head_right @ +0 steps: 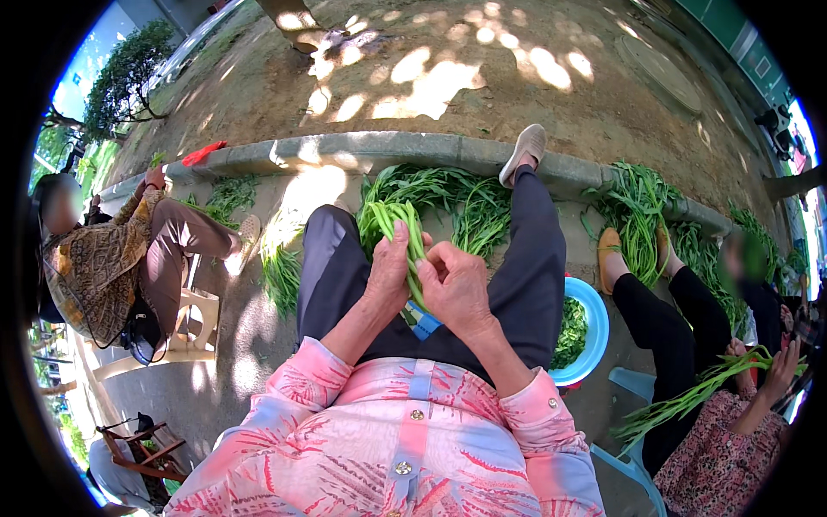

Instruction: The person is picking leaves and stems from bunches of water spinach by hand and placing them into a blue plastic bucket.

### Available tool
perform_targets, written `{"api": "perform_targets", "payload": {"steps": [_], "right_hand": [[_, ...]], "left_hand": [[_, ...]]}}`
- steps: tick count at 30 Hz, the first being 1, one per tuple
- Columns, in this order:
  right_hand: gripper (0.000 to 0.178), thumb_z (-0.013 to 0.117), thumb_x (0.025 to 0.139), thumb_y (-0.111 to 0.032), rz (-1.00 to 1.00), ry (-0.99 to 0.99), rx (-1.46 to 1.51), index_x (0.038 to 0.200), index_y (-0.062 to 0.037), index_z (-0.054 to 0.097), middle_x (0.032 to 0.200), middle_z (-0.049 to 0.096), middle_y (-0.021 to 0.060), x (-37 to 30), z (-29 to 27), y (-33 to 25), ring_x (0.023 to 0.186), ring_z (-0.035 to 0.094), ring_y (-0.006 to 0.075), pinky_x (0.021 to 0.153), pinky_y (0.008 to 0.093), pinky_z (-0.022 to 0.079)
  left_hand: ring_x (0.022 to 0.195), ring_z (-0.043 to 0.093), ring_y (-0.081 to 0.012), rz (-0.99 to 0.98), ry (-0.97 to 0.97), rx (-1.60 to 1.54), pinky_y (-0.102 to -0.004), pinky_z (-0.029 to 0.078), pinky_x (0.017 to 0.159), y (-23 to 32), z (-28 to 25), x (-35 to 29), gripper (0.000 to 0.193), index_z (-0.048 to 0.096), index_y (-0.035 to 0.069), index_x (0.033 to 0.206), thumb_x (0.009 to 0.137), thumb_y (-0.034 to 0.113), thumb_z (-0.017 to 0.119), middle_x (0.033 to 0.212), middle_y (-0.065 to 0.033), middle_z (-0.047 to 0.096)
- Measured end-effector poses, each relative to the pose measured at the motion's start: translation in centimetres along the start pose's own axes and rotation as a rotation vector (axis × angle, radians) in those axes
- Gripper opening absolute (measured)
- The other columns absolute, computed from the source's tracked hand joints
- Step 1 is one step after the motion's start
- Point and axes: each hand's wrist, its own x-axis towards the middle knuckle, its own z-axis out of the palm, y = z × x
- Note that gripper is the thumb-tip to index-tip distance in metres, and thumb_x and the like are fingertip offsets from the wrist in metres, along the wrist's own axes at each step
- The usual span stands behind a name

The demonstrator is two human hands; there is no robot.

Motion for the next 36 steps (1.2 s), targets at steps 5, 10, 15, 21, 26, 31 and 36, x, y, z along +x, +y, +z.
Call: {"api": "perform_targets", "payload": {"steps": [5,10,15,21,26,31,36], "right_hand": [[0.008,0.06,0.072,-0.005,-0.125,0.057,-0.024,0.072,0.0015,0.056,0.061,0.054,0.0104,-0.7,0.8,0.3,0.048,0.052,0.0173,0.044,0.0274,0.04],[0.009,0.057,0.072,-0.001,-0.187,0.027,-0.023,0.08,0.0004,0.055,0.067,0.052,0.0131,-1.6,1.7,0.8,0.054,0.053,0.0248,0.048,0.0321,0.041],[0.016,0.055,0.07,0.004,-0.317,-0.033,-0.038,0.085,-0.0001,0.052,0.073,0.049,0.0147,-3.6,1.9,0.5,0.063,0.053,0.0329,0.054,0.0379,0.043],[0.015,0.058,0.067,0.004,-0.251,-0.166,0.017,0.081,0.0009,0.057,0.066,0.051,0.0126,-5.5,1.6,1.3,0.056,0.052,0.0282,0.05,0.0327,0.042],[0.014,0.062,0.076,-0.012,0.166,-0.267,0.296,0.079,0.0016,0.061,0.062,0.057,0.0058,-4.8,-0.9,1.8,0.053,0.051,0.0124,0.054,0.0262,0.043],[0.057,0.064,0.076,-0.04,0.229,-0.264,1.115,0.114,-0.0002,0.048,0.1,0.056,0.0094,-3.1,-1.9,2.2,0.091,0.053,0.0151,0.08,0.0296,0.043],[0.08,0.058,0.074,-0.055,0.278,-0.267,1.694,0.128,-0.0017,0.032,0.118,0.048,0.0175,-1.6,-1.3,1.8,0.112,0.046,0.0269,0.095,0.0432,0.036]], "left_hand": [[0.064,0.048,-0.0089,0.028,-0.046,0.036,-0.0237,0.042,0.059,-0.8,-0.1,-0.4,0.038,0.049,0.005,0.085,0.09,0.042,0.041,0.074,-0.0015,0.051],[0.067,0.05,-0.0117,-0.125,-0.106,-0.168,-0.0261,0.044,0.061,-0.3,-0.4,-0.1,0.039,0.049,0.006,0.09,0.089,0.044,0.042,0.077,-0.0034,0.053],[0.072,0.054,-0.0152,-0.335,-0.232,-0.379,-0.0307,0.047,0.059,0.9,-1.9,0.8,0.036,0.048,0.009,0.098,0.087,0.043,0.047,0.08,-0.0034,0.055],[0.06,0.052,-0.0112,-0.273,-0.29,-0.122,-0.0272,0.046,0.054,1.7,-2.1,0.2,0.032,0.05,0.006,0.105,0.085,0.03,0.055,0.073,-0.0002,0.052],[0.058,0.046,-0.0048,0.05,-0.587,0.385,-0.0213,0.039,0.051,5.2,-0.9,-0.5,0.027,0.051,0.003,0.104,0.083,0.02,0.057,0.065,0.0014,0.046],[0.064,0.047,-0.006,0.316,-0.858,0.765,-0.022,0.04,0.055,6.9,1.3,-3.6,0.034,0.052,0.001,0.103,0.075,0.015,0.065,0.071,0.0003,0.052],[0.062,0.046,-0.0053,0.19,-0.908,0.835,-0.0217,0.039,0.055,6.8,0.7,-6.6,0.038,0.053,0.0,0.099,0.069,0.015,0.071,0.067,0.0021,0.051]]}}
